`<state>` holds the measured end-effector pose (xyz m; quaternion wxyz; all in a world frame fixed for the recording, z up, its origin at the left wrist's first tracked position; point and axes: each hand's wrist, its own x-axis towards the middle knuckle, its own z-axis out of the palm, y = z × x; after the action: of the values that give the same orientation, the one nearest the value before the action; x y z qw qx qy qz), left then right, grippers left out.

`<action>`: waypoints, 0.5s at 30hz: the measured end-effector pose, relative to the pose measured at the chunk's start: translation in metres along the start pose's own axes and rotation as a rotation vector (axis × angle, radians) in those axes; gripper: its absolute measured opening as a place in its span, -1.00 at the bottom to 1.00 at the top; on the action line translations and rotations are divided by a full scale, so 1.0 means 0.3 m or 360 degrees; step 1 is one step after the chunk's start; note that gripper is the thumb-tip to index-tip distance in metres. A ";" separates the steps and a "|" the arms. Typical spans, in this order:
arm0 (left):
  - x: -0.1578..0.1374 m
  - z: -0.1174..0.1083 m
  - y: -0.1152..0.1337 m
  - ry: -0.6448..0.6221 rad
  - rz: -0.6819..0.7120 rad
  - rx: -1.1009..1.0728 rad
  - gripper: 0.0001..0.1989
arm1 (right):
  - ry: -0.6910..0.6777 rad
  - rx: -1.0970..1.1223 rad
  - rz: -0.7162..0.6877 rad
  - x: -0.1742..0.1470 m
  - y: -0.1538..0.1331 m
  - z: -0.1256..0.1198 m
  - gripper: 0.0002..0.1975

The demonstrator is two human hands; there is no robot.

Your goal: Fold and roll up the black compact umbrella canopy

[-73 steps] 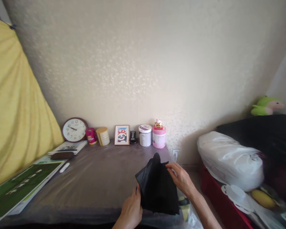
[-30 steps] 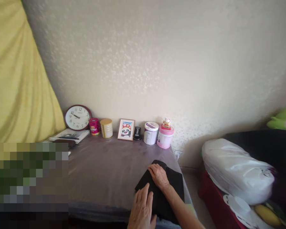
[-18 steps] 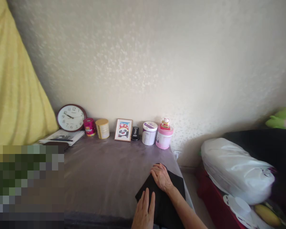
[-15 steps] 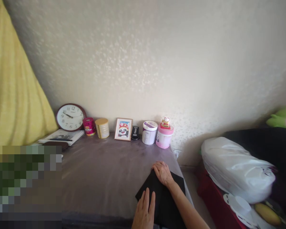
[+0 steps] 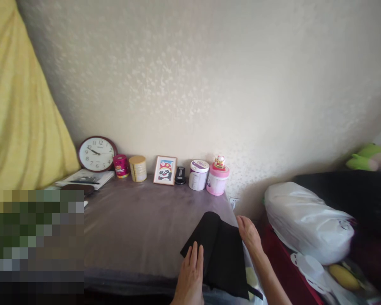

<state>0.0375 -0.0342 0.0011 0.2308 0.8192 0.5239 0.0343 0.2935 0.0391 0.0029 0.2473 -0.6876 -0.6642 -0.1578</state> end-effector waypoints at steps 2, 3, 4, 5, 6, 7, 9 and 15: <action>-0.014 -0.008 0.008 0.0021 -0.0029 -0.0004 0.03 | -0.0106 0.0165 0.0165 -0.078 0.021 -0.039 -0.67; -0.020 -0.012 0.012 0.0028 -0.0035 -0.0002 0.02 | -0.0158 0.0299 0.0276 -0.114 0.020 -0.050 -0.69; -0.026 -0.016 0.015 0.0036 -0.0034 0.0004 0.02 | -0.0195 0.0404 0.0363 -0.146 0.012 -0.058 -0.69; -0.031 -0.019 0.017 0.0049 -0.0026 0.0016 0.01 | -0.0218 0.0491 0.0438 -0.171 -0.001 -0.062 -0.68; -0.034 -0.020 0.018 0.0068 -0.0014 0.0029 0.00 | -0.0229 0.0557 0.0507 -0.191 -0.018 -0.064 -0.67; -0.036 -0.019 0.018 0.0091 -0.0005 0.0039 0.00 | -0.0235 0.0608 0.0570 -0.203 -0.037 -0.067 -0.66; -0.037 -0.013 0.015 0.0131 0.0008 0.0041 -0.01 | -0.0257 0.0730 0.0695 -0.212 -0.073 -0.074 -0.65; -0.033 0.005 0.007 0.0168 0.0028 0.0012 -0.01 | -0.0354 0.1151 0.0753 -0.166 -0.152 -0.129 -0.67</action>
<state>0.0351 -0.0441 0.0025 0.1995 0.8217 0.5282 0.0774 0.2492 -0.0242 0.0137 0.4281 -0.7027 -0.5238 0.2203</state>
